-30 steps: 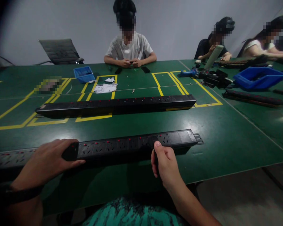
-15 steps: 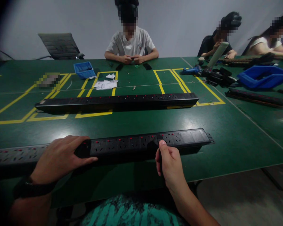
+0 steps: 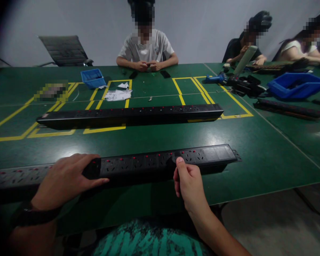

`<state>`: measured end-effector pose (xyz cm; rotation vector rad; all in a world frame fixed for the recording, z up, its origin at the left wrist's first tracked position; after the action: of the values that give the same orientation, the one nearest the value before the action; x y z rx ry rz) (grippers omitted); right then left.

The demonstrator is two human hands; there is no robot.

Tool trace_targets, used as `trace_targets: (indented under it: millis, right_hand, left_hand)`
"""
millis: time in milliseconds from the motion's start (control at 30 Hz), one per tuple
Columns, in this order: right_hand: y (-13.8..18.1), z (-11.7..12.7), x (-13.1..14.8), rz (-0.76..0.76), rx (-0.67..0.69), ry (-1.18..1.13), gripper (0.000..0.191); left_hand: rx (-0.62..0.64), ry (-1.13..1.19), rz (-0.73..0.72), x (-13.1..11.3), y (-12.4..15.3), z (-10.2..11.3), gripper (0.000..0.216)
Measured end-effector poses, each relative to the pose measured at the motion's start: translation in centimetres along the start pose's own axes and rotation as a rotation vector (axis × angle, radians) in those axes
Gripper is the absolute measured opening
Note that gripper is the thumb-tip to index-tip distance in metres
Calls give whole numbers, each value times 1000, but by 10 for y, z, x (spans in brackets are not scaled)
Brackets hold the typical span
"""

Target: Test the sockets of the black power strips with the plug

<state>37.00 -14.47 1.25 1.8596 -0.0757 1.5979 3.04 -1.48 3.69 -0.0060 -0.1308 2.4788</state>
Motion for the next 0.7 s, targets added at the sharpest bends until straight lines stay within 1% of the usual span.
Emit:
trace_targets:
  millis: [367,567,700]
  right_hand:
    - [-2,-1,0,23,29,-34,58]
    - [-4,0,-4,33,32,-31,61]
    - [-5,0,-6,52,42,-19,62]
  left_hand:
    - [11,27,-9,-4,-3,6,75]
    - [10,20,-19,-4,-3,5,73]
    - [3,63,-10,-2,-3,5,73]
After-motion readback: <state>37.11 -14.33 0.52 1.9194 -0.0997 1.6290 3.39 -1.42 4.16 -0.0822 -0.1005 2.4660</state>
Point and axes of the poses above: each hand's wrist, its own y-axis away from the middle knuckle, its own z-axis out of the back of the hand, x = y × z, the point moved 6 cm from there along -y, towards the middle knuckle, and after that the axes turned 5 degrees about -z, right-handed, at the moved point
